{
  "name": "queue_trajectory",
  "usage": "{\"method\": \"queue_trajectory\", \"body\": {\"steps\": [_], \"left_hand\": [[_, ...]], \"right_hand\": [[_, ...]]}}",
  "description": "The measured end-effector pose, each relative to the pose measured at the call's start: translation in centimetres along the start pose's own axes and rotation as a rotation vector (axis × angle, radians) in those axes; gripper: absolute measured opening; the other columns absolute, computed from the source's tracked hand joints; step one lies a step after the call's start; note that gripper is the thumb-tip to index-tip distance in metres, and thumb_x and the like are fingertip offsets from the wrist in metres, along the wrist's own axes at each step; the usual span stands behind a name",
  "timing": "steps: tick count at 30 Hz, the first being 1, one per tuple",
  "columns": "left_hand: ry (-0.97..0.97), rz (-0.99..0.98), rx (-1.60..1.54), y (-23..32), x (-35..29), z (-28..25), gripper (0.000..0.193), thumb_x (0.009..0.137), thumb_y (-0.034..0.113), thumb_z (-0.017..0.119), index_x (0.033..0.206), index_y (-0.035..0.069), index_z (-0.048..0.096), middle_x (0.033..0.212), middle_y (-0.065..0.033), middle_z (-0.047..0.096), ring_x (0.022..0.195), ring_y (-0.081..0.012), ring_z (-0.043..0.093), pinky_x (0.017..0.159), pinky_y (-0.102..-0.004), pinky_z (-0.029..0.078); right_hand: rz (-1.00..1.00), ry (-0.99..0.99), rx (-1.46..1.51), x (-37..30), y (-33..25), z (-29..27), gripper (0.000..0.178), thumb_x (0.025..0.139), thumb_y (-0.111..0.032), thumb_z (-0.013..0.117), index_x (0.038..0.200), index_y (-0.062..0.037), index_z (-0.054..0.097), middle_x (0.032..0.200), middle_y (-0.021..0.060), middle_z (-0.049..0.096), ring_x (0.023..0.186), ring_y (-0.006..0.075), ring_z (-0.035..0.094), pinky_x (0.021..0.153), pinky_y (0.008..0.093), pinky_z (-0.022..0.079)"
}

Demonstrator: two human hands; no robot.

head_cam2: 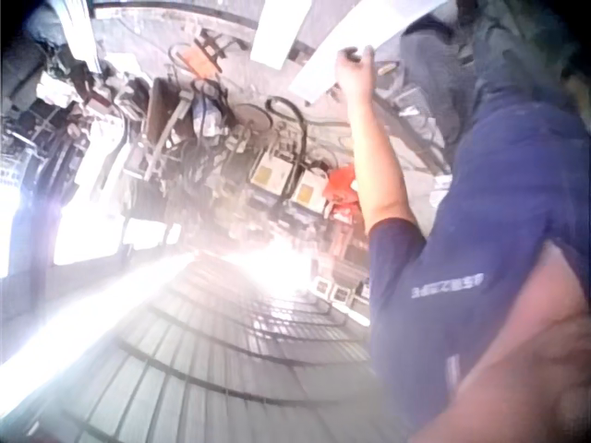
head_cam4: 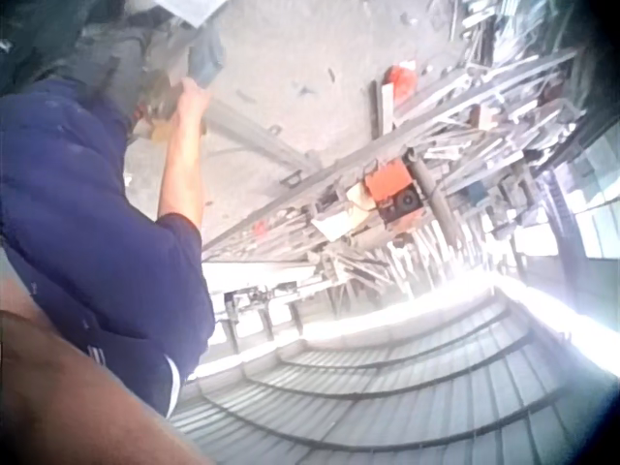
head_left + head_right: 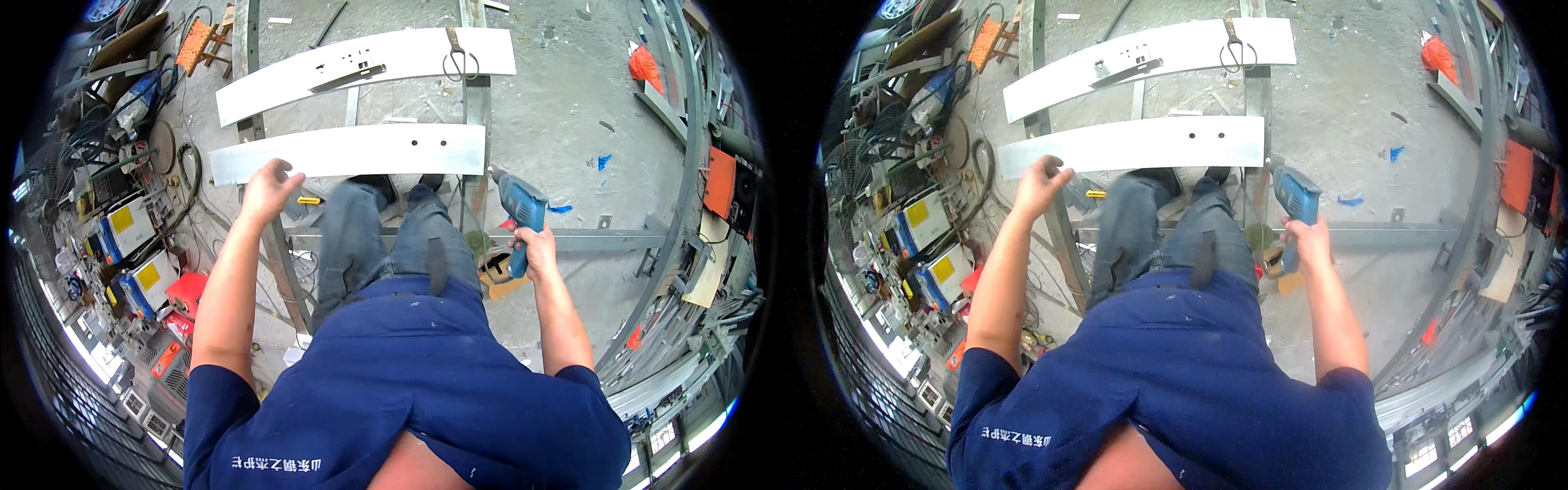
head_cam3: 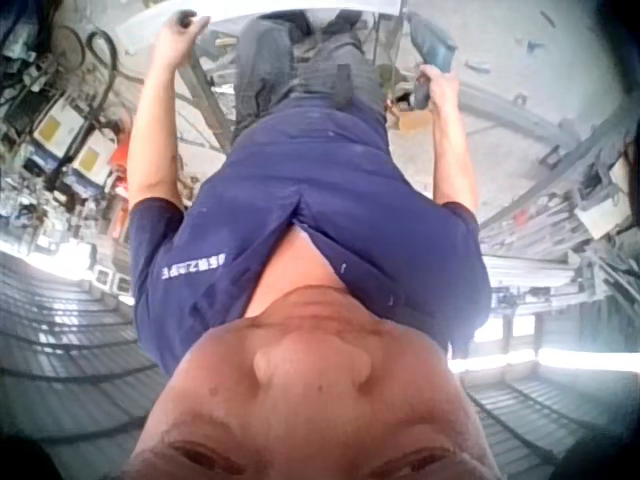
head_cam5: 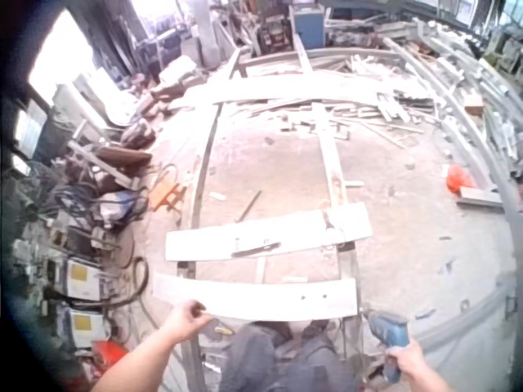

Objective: The person uses a corded drill to make holes in a long, flat metal bar resting on a workbench. They periodically stop to adjust the drill bit with pliers and reposition the metal bar before continuing to drill additional holes.

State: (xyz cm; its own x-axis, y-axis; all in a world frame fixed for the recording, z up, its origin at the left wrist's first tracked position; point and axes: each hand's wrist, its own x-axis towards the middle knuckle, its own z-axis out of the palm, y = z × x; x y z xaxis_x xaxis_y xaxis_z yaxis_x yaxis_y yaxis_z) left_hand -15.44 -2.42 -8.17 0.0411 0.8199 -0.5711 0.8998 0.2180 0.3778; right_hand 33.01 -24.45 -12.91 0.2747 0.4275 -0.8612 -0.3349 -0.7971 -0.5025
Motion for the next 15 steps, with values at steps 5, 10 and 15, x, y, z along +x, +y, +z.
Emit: {"method": "queue_trajectory", "body": {"steps": [5, 10, 15], "left_hand": [[-0.22, 0.056, 0.228, -2.1, 6.6, 3.1, 0.06, 0.079, 0.041, 0.08, 0.12, 0.0, 0.067, 0.11, -0.021, 0.072, 0.106, -0.0347, 0.069, 0.093, -0.0423, 0.054], [-0.335, 0.008, 0.173, -6.0, 15.7, 10.3, 0.073, 0.073, 0.042, 0.083, 0.129, -0.001, 0.063, 0.121, -0.0223, 0.069, 0.117, -0.0365, 0.065, 0.101, -0.0416, 0.051], [-0.339, 0.138, 0.38, -6.5, 23.9, 17.2, 0.093, 0.066, 0.043, 0.088, 0.142, 0.002, 0.053, 0.139, -0.0211, 0.06, 0.134, -0.0369, 0.053, 0.115, -0.0496, 0.037]], "right_hand": [[0.016, 0.069, 0.011, -2.8, 0.7, 0.2, 0.028, 0.08, -0.005, 0.062, 0.107, -0.0003, 0.063, 0.092, 0.0082, 0.068, 0.068, 0.0165, 0.061, 0.065, 0.0319, 0.049], [0.113, 0.187, -0.009, -7.1, 1.8, 0.3, 0.035, 0.078, -0.003, 0.061, 0.112, 0.0041, 0.062, 0.09, 0.0122, 0.068, 0.062, 0.0187, 0.062, 0.06, 0.0346, 0.056], [0.136, 0.337, 0.074, -10.6, 2.0, 2.8, 0.036, 0.077, -0.003, 0.062, 0.111, 0.0085, 0.063, 0.088, 0.014, 0.067, 0.063, 0.021, 0.065, 0.062, 0.0352, 0.057]]}}
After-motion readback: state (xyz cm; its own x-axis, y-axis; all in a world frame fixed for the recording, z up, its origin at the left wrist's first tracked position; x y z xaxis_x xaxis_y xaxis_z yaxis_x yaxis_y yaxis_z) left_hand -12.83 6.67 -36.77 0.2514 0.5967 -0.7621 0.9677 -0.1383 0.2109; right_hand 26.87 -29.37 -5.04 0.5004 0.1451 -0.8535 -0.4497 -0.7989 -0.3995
